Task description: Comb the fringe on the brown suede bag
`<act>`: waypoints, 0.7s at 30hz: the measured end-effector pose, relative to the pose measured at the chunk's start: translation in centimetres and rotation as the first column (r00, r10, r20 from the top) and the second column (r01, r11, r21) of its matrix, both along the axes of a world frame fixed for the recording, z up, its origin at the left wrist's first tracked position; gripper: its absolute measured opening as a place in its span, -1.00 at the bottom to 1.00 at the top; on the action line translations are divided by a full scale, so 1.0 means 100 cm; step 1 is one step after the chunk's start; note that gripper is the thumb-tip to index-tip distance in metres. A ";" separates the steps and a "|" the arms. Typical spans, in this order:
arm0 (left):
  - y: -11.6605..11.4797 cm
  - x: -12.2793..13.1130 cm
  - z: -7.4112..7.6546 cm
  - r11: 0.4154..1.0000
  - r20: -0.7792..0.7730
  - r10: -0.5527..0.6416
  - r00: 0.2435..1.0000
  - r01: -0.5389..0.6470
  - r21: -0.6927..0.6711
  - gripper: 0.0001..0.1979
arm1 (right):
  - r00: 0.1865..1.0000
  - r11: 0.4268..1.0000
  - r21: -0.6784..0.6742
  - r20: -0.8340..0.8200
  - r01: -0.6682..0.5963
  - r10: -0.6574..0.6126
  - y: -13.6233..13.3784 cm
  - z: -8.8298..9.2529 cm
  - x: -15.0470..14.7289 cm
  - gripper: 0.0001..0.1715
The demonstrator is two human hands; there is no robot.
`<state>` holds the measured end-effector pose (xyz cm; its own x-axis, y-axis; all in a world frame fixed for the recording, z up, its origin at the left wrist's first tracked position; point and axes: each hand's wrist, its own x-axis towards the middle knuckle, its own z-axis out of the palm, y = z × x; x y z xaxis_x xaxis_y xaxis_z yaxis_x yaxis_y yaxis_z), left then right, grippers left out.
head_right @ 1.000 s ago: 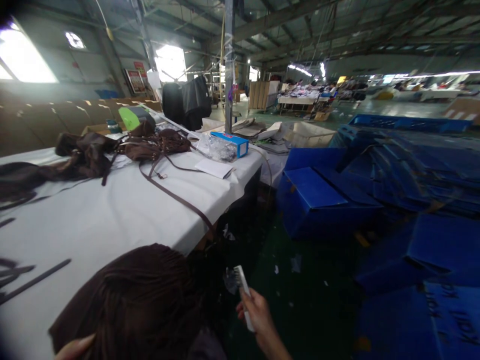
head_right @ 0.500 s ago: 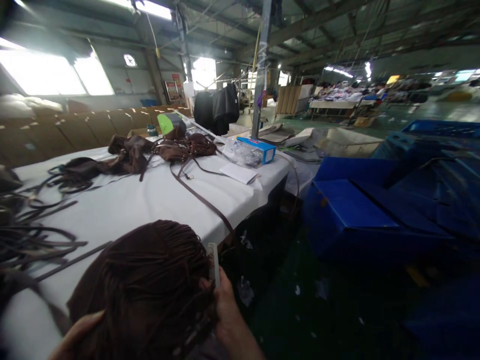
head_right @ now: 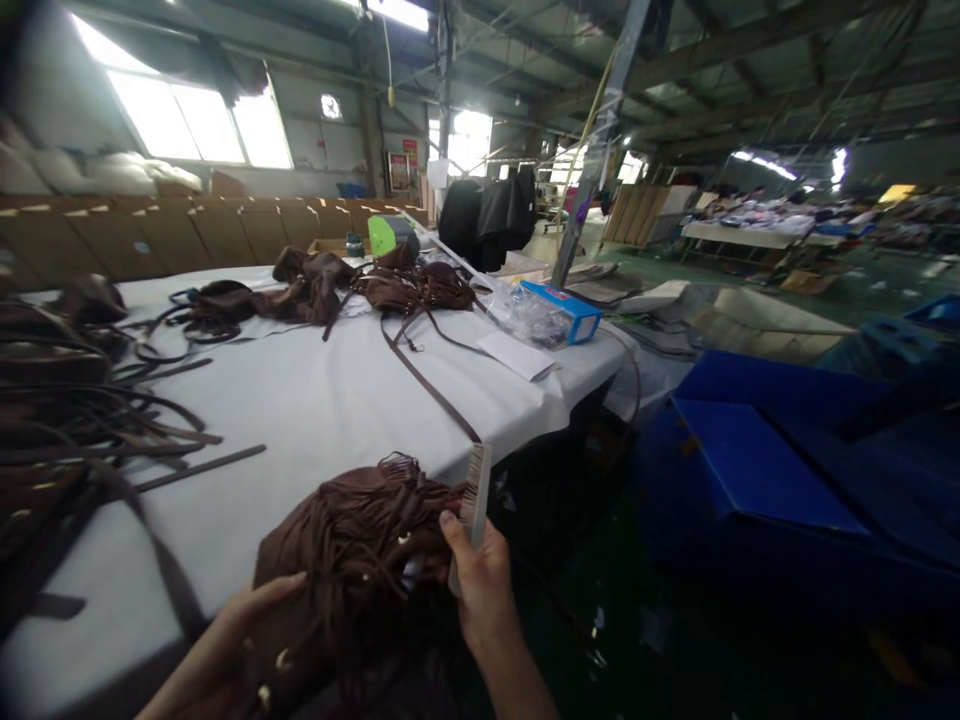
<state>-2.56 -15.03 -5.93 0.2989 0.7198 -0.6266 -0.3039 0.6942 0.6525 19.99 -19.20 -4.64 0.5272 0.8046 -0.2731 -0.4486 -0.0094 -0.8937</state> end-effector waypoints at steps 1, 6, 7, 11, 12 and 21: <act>0.004 -0.003 0.003 1.000 -0.003 0.004 1.000 -0.004 -0.008 -0.47 | 0.999 0.999 0.014 0.023 -0.047 0.047 0.004 0.005 0.001 -0.50; 0.029 -0.033 0.007 0.997 0.001 0.051 0.999 -0.051 -0.061 -0.87 | 0.886 0.904 -0.037 0.184 -0.426 0.426 0.021 0.031 0.001 -0.46; 0.033 -0.040 0.006 0.996 0.000 0.060 0.998 -0.060 -0.073 -0.89 | 0.843 0.873 -0.054 0.238 -0.484 0.482 0.024 0.034 -0.002 -0.49; 0.048 -0.065 0.000 0.998 -0.037 0.001 0.999 -0.004 -0.062 -0.89 | 0.575 0.815 -0.234 0.607 -0.530 0.549 0.041 0.037 -0.020 -0.70; 0.053 -0.070 -0.001 0.998 -0.055 -0.038 0.998 0.034 -0.062 -0.86 | 0.481 0.836 -0.280 0.713 -0.473 0.511 0.047 0.036 -0.025 -0.77; 0.041 -0.070 0.044 0.582 -0.552 0.601 0.579 0.156 0.798 -0.60 | 0.275 0.930 -0.254 0.904 -0.266 0.326 0.096 0.041 -0.060 -0.79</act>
<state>-9.57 -10.90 -1.57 -0.2158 0.9419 0.2572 0.4550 -0.1361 0.8800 13.95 -9.58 -0.49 0.1829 0.9668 0.1788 0.7047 -0.0021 -0.7095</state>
